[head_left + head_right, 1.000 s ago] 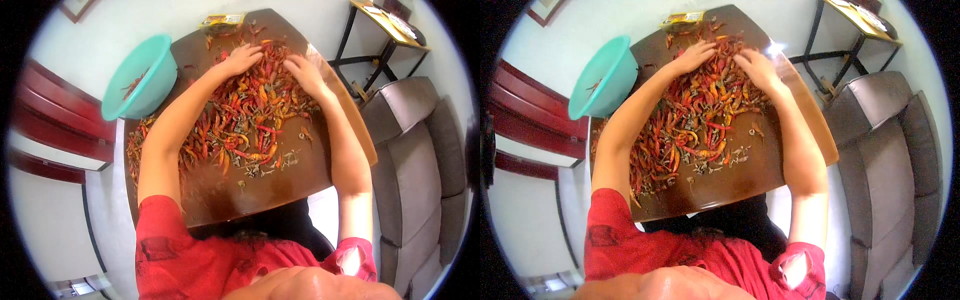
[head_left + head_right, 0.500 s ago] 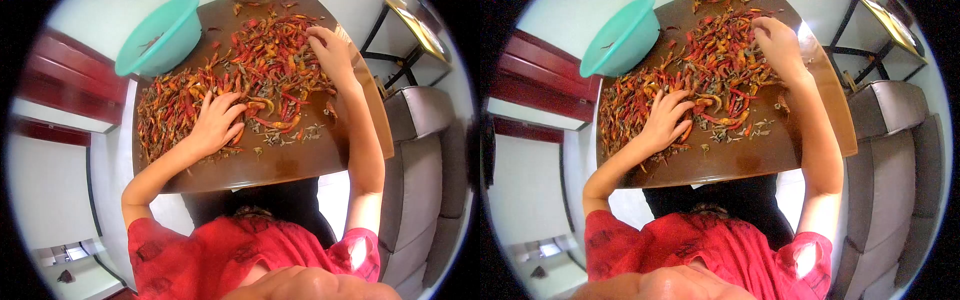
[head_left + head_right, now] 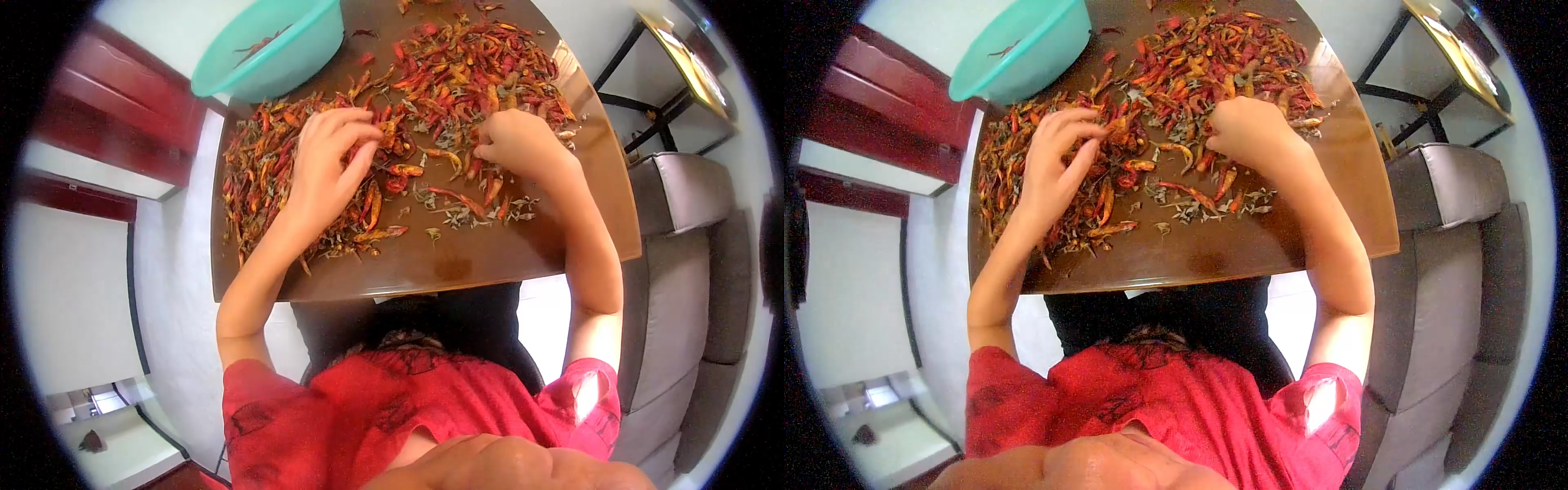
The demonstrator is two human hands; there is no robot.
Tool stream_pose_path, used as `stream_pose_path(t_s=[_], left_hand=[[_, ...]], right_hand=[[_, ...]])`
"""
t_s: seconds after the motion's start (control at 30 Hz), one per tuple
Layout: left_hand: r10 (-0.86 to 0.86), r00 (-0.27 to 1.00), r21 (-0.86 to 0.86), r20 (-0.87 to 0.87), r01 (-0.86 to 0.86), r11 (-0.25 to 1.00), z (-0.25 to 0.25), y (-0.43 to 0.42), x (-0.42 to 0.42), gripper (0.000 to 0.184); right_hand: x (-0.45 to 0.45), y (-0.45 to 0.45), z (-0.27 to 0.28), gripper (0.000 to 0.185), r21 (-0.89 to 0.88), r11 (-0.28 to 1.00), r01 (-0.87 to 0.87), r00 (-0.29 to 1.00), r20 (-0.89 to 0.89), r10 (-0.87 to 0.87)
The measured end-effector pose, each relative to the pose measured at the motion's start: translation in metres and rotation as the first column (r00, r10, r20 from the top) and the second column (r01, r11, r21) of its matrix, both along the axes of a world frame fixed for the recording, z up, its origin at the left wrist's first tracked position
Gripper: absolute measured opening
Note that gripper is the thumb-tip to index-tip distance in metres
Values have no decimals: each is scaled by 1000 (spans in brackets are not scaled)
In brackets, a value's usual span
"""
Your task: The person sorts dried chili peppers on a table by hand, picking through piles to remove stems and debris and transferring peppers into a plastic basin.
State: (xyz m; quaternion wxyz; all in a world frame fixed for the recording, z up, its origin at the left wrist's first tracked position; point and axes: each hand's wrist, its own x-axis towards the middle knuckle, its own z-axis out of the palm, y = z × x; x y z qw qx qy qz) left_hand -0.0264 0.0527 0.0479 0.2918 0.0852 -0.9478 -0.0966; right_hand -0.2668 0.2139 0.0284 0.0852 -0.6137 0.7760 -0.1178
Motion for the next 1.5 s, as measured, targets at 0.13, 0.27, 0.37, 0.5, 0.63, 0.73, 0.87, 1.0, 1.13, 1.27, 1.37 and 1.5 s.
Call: stream_pose_path(t_s=[0.13,0.27,0.37,0.5,0.63,0.73,0.87,1.0,1.13,1.27,1.37,1.5], left_hand=[[-58,988,321,-140,101,942,-7,10,-16,14],[-43,994,792,-105,110,600,-22,18,-11,16],[-192,958,895,-212,270,356,-24,19,-14,29],[-234,929,906,-287,343,248,-26,15,-15,22],[-167,941,896,-294,332,295,-29,-6,-4,16],[-51,996,773,-79,94,627,-26,-12,9,16],[6,1000,697,25,-22,716,-26,-11,9,13],[-91,987,903,-133,158,399,-27,-8,5,14],[-229,941,965,-248,262,31,-12,0,14,14],[-92,932,936,-350,345,-68,-14,-5,13,14],[-40,941,939,-337,333,-92,-15,-8,14,10],[-20,948,946,-317,314,-77,-13,-4,15,10]], right_hand=[[-7,1,4,23,-51,998,-39,999,19,40],[-21,0,26,29,-78,996,-38,861,503,72],[13,-12,43,20,-10,999,-44,600,799,35],[53,-41,50,20,-125,987,-100,522,838,159],[59,-69,44,31,-255,961,-105,640,722,262],[69,-80,39,34,-424,885,-192,879,327,347],[74,-84,27,31,-472,839,-271,937,71,342],[78,-74,31,14,-463,786,-409,901,-342,267],[32,-66,42,30,-682,675,283,832,525,182],[16,-43,45,27,-490,862,129,864,483,145],[11,-22,41,24,-137,985,-108,900,407,155],[19,-4,49,18,256,953,-163,963,253,97]])
